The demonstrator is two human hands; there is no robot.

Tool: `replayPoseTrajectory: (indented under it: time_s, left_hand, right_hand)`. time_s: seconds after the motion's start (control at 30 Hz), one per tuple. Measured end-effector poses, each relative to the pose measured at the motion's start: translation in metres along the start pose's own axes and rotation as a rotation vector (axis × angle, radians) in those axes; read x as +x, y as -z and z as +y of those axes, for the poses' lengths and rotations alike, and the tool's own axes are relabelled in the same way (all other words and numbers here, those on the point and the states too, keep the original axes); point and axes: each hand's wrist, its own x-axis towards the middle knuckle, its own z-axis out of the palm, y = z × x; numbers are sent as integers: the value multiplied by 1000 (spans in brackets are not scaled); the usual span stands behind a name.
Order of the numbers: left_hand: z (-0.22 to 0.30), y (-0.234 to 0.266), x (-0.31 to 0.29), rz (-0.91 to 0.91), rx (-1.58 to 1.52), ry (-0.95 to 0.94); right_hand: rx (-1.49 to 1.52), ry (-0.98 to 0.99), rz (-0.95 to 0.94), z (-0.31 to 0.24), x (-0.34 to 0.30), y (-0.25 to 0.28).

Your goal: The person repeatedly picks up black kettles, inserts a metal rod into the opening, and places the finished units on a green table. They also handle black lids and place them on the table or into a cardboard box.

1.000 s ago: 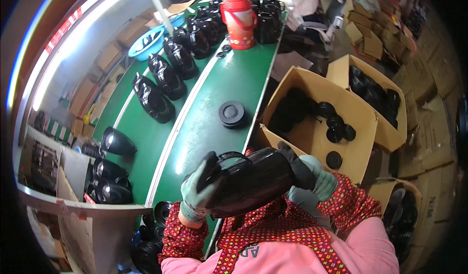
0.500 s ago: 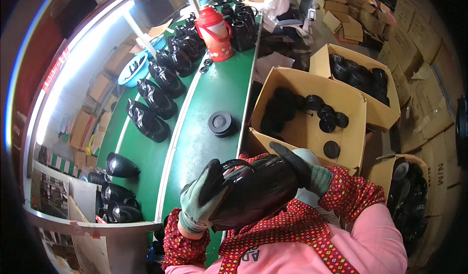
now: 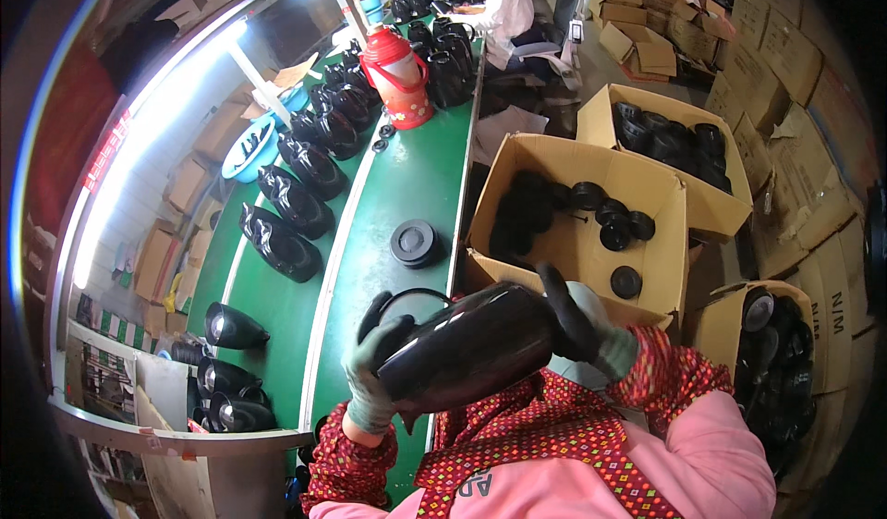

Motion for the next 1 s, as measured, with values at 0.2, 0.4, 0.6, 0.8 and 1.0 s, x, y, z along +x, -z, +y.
replayPoseTrajectory:
  time_s: [0.2,0.4,0.6,0.8,1.0]
  left_hand:
    - [-18,-11,-25,-39,-750,442]
    - [20,5,34,-292,49,-97]
    - [-13,-38,-36,-120,-1472,965]
    - [7,-88,-29,-262,-1390,809]
    - [-36,-58,-49,-139,-756,512]
  right_hand:
    - [-101,436,-77,32,-1,7]
    - [294,-57,155,124,24,80]
    - [-793,701,-234,-8,-13,6]
    - [-1096,890,-319,-23,-15,9]
    - [-448,489,195,5,-18,3]
